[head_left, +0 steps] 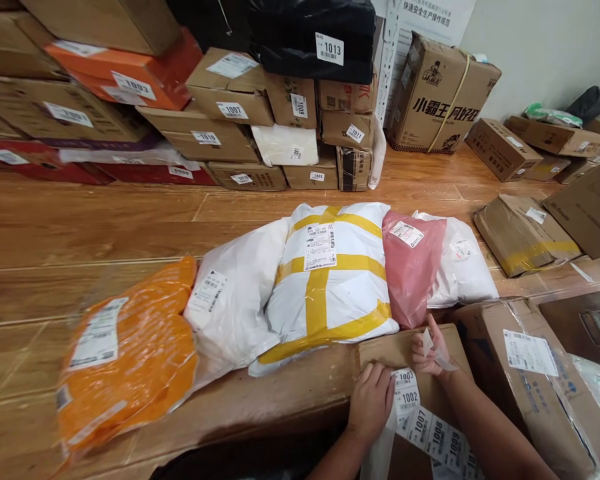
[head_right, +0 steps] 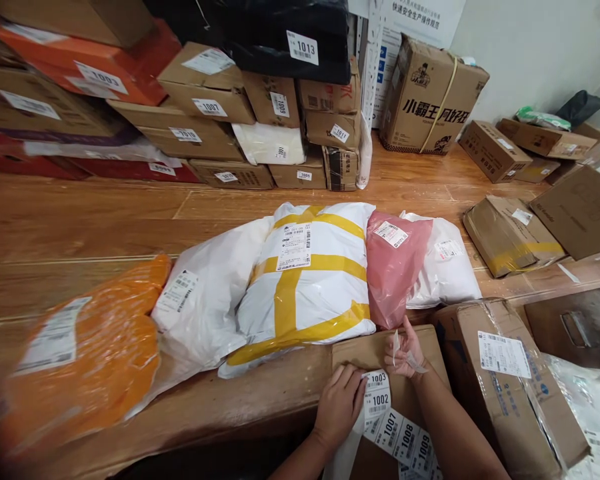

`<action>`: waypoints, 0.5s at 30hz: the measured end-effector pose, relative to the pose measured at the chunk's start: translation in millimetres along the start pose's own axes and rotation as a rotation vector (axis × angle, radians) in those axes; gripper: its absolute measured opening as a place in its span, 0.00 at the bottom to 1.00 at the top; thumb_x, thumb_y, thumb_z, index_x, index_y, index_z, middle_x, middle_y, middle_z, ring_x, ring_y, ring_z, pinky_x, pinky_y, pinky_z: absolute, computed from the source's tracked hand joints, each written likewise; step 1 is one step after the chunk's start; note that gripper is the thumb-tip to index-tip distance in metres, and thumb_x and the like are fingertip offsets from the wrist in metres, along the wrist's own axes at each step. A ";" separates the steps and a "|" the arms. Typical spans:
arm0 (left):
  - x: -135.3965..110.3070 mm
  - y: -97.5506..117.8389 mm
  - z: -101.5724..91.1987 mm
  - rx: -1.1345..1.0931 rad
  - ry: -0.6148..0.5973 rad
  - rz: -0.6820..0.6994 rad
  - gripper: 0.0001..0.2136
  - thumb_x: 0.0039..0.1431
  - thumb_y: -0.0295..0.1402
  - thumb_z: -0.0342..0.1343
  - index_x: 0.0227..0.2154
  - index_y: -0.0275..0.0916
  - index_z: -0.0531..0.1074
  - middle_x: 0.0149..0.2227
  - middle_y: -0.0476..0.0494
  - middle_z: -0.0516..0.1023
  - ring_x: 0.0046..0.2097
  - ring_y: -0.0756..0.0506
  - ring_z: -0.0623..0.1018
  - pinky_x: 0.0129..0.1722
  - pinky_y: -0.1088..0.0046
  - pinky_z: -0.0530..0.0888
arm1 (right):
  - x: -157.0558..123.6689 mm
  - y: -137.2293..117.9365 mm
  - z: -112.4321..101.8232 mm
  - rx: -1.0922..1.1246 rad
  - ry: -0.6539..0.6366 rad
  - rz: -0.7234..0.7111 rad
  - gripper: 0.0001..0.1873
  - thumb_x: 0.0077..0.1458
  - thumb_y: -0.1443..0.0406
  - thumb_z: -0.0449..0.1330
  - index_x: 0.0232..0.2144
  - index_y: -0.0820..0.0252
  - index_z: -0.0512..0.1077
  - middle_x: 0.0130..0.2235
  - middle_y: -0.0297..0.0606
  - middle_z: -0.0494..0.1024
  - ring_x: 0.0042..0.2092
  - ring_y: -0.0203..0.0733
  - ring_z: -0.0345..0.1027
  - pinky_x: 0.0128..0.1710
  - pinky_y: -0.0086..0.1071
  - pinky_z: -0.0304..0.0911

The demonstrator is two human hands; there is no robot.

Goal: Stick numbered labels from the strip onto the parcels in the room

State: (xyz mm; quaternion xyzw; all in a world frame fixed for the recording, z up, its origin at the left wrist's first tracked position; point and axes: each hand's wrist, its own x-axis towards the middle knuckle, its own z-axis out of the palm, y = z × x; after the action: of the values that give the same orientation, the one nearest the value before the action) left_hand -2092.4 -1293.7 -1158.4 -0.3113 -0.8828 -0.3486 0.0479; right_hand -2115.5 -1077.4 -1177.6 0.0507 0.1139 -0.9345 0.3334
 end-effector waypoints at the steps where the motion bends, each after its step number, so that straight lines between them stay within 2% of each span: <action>1: -0.4 -1.1 1.0 -0.004 -0.008 -0.003 0.08 0.66 0.27 0.48 0.31 0.40 0.69 0.31 0.47 0.73 0.36 0.45 0.72 0.36 0.67 0.69 | 0.5 -0.7 -0.4 -0.008 0.018 0.000 0.39 0.56 0.33 0.44 0.23 0.61 0.70 0.10 0.23 0.50 0.15 0.28 0.36 0.16 0.23 0.41; 4: -2.7 -0.7 3.1 -0.001 -0.021 -0.029 0.07 0.65 0.26 0.49 0.32 0.40 0.69 0.32 0.46 0.73 0.37 0.45 0.71 0.37 0.66 0.68 | -1.4 0.3 0.8 -0.039 0.079 0.013 0.40 0.56 0.32 0.41 0.20 0.59 0.66 0.09 0.22 0.48 0.14 0.28 0.36 0.16 0.23 0.39; 8: -6.4 12.1 6.2 0.038 -0.057 -0.055 0.04 0.62 0.27 0.54 0.32 0.40 0.70 0.33 0.46 0.74 0.38 0.44 0.71 0.37 0.66 0.68 | -19.8 3.0 4.0 -0.049 0.243 0.001 0.39 0.57 0.32 0.38 0.20 0.57 0.64 0.10 0.20 0.44 0.15 0.26 0.32 0.17 0.24 0.34; 11: -2.2 17.2 12.2 0.052 -0.114 -0.054 0.04 0.62 0.32 0.56 0.31 0.40 0.70 0.33 0.45 0.73 0.39 0.44 0.71 0.38 0.65 0.68 | -31.1 -10.9 -1.3 -0.033 0.175 0.038 0.35 0.58 0.34 0.41 0.23 0.54 0.64 0.11 0.20 0.44 0.14 0.27 0.31 0.16 0.27 0.34; 15: -1.0 18.3 14.5 0.063 -0.124 -0.033 0.04 0.61 0.33 0.57 0.32 0.39 0.70 0.33 0.45 0.73 0.39 0.44 0.71 0.37 0.65 0.68 | -26.1 -18.9 -0.3 0.047 -0.056 0.132 0.31 0.61 0.38 0.45 0.26 0.55 0.68 0.12 0.22 0.50 0.14 0.27 0.39 0.17 0.26 0.40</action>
State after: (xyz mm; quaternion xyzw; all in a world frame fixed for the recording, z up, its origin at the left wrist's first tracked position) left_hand -2079.0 -1274.6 -1158.9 -0.3161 -0.8996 -0.3013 -0.0027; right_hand -2107.3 -1047.2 -1170.0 0.0395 0.0792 -0.9140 0.3960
